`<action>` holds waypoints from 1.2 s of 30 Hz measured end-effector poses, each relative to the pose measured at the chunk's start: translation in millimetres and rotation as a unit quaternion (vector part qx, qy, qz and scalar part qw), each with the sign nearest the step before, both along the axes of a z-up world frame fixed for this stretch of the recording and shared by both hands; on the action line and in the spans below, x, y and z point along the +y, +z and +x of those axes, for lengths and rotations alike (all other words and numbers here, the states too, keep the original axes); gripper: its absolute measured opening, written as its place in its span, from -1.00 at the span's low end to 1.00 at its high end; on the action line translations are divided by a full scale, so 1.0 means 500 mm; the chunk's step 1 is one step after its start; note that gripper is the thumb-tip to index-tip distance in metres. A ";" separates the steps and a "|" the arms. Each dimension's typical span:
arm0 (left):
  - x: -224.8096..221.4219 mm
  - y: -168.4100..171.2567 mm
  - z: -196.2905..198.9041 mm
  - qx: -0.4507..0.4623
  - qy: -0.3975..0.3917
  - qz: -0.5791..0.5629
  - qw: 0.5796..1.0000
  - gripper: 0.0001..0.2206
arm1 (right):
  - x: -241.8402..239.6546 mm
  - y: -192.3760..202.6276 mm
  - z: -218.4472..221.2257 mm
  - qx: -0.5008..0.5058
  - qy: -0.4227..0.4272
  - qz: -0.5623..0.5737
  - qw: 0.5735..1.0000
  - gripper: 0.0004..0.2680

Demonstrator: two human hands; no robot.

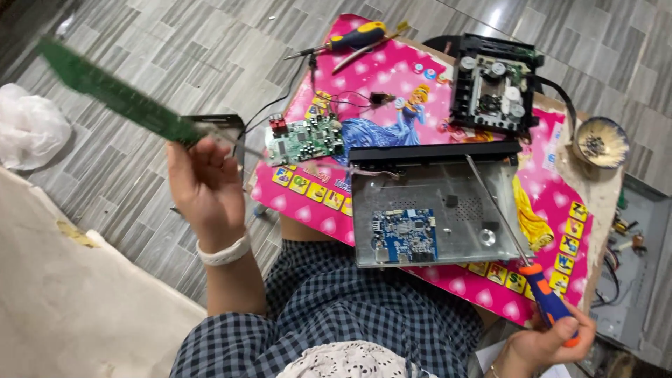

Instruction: Disassembling an electronic device by removing screws and circuit boards using a screwdriver.

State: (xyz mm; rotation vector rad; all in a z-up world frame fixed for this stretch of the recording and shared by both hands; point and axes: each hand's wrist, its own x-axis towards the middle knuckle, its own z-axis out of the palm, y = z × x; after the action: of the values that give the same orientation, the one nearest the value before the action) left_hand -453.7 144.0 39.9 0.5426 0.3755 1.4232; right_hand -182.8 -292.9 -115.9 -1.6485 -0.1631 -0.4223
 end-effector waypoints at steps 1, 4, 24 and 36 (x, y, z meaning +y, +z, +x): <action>-0.008 -0.003 -0.002 -0.001 -0.006 0.000 1.000 -0.76 | 0.002 0.002 -0.001 -0.001 -0.006 0.000 1.000 -0.70; -0.030 0.000 0.005 0.026 -0.045 0.100 0.994 -0.69 | 0.005 0.008 -0.003 -0.008 0.000 -0.014 1.000 -0.63; -0.055 0.108 0.180 -0.510 -0.439 0.064 0.737 -0.67 | 0.019 0.011 -0.009 -0.099 -0.016 -0.069 0.993 -0.68; 0.030 0.083 -0.086 -0.162 -0.283 0.270 0.906 -0.85 | 0.021 0.014 -0.013 -0.099 -0.026 -0.086 0.991 -0.64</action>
State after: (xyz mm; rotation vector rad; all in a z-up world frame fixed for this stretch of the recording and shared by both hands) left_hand -496.7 159.2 81.3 0.7688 -0.4395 1.0048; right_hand -189.3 -282.5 -108.8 -1.7822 -0.3131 -0.6270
